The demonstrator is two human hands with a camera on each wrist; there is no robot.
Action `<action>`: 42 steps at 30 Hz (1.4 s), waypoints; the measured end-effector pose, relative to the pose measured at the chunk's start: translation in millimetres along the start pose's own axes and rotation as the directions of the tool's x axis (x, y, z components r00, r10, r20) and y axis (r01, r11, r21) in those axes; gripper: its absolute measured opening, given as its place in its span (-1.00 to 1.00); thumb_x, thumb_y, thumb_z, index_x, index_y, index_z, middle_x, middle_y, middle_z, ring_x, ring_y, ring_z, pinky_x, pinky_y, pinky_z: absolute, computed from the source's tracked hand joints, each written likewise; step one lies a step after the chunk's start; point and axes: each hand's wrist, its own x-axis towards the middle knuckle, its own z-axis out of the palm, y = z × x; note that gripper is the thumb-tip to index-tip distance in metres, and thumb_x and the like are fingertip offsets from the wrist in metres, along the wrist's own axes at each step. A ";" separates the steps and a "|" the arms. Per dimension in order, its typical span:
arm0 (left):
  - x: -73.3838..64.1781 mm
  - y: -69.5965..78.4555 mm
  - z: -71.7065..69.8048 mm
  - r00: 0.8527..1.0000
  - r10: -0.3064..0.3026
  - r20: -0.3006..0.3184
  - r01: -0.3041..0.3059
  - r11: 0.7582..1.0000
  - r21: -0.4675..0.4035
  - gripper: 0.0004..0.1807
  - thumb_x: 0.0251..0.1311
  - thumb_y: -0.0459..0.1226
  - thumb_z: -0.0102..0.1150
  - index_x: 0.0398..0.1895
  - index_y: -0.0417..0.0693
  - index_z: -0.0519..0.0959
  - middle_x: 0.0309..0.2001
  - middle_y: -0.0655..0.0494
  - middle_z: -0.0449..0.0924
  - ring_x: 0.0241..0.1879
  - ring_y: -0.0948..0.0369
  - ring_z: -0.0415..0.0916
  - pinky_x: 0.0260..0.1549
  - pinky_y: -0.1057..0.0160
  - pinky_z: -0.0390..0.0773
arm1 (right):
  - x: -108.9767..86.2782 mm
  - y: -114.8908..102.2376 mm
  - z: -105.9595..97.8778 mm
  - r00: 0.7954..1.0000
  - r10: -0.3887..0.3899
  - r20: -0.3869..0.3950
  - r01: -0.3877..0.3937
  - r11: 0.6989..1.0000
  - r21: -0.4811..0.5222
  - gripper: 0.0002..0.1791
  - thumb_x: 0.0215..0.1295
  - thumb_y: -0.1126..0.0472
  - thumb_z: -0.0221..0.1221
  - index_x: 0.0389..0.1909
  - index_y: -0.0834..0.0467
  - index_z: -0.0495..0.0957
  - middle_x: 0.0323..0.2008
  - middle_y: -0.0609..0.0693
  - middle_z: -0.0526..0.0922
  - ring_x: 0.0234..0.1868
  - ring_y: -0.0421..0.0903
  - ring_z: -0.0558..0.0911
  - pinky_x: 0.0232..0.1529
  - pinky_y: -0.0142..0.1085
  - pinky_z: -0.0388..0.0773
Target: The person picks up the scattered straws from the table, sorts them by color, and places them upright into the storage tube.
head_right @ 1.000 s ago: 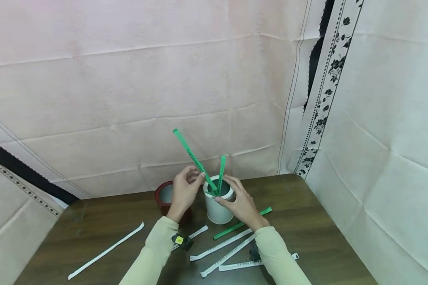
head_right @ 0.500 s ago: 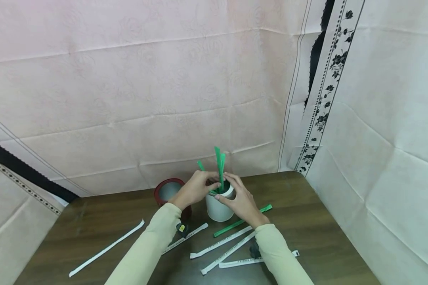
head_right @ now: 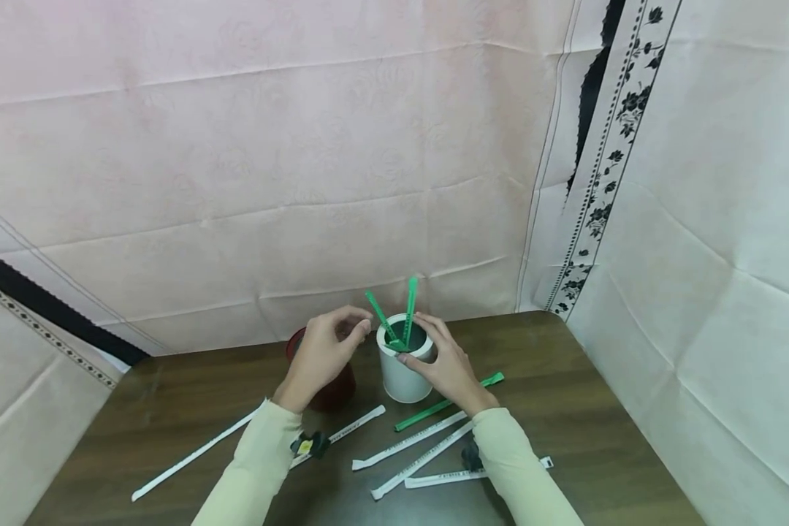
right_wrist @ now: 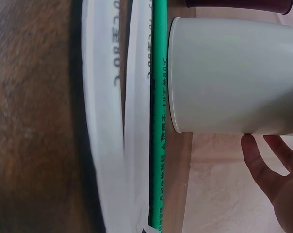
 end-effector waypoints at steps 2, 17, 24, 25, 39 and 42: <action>-11.2 0.2 -0.7 0.999 -0.033 0.003 0.033 0.999 -0.018 -0.90 0.37 -0.18 0.20 -0.21 0.09 0.69 -0.40 0.29 0.66 -0.46 0.35 0.57 -0.45 0.30 0.58 | -0.9 0.4 -3.1 1.000 0.000 -0.001 0.000 1.000 0.001 -0.18 0.21 -0.20 0.33 0.47 -0.18 0.26 0.43 -0.23 0.19 0.42 -0.04 0.28 0.26 0.26 0.30; -71.4 -39.6 87.4 0.859 -0.335 0.387 0.284 0.941 0.186 -0.86 0.06 -0.29 0.46 -0.36 -0.10 0.68 -0.54 0.21 0.55 -0.57 0.27 0.48 -0.55 0.27 0.50 | -4.6 0.4 15.2 1.000 0.017 0.016 -0.017 0.999 0.033 -0.16 0.20 -0.25 0.30 0.48 -0.23 0.23 0.44 -0.28 0.18 0.40 -0.07 0.30 0.23 0.23 0.34; -76.1 -42.3 100.5 0.878 -0.264 0.398 0.087 0.908 0.410 -0.80 0.02 -0.44 0.32 -0.63 0.03 0.60 -0.65 0.27 0.44 -0.64 0.29 0.34 -0.67 0.21 0.37 | -3.9 -1.3 15.5 1.000 0.024 0.000 -0.024 0.999 0.032 -0.16 0.19 -0.25 0.32 0.47 -0.22 0.25 0.42 -0.29 0.19 0.42 -0.08 0.28 0.25 0.26 0.30; -76.4 -42.3 98.8 0.875 -0.263 0.407 0.074 0.902 0.425 -0.73 0.02 -0.46 0.30 -0.70 0.05 0.55 -0.69 0.28 0.37 -0.66 0.29 0.28 -0.69 0.21 0.31 | -3.2 -1.5 14.1 1.000 0.021 -0.001 -0.021 0.999 0.024 -0.17 0.19 -0.24 0.32 0.47 -0.22 0.25 0.43 -0.28 0.19 0.42 -0.08 0.27 0.26 0.26 0.29; -83.9 -37.3 51.7 0.850 -0.299 0.434 0.016 0.837 0.546 -0.77 0.08 -0.38 0.36 -0.66 0.00 0.58 -0.70 0.20 0.40 -0.69 0.26 0.28 -0.70 0.26 0.33 | 1.2 -2.5 -0.7 1.000 0.009 -0.009 -0.009 1.000 -0.002 -0.18 0.18 -0.23 0.33 0.45 -0.17 0.29 0.43 -0.23 0.20 0.44 -0.06 0.24 0.28 0.28 0.24; -78.2 -42.9 61.8 0.840 -0.249 0.483 0.059 0.926 0.374 -0.89 0.05 -0.36 0.44 -0.50 -0.01 0.68 -0.63 0.29 0.47 -0.62 0.34 0.35 -0.62 0.33 0.41 | 0.3 -1.3 -0.7 1.000 0.019 -0.005 -0.019 1.000 -0.010 -0.18 0.18 -0.26 0.31 0.45 -0.19 0.28 0.43 -0.25 0.19 0.44 -0.06 0.24 0.27 0.27 0.26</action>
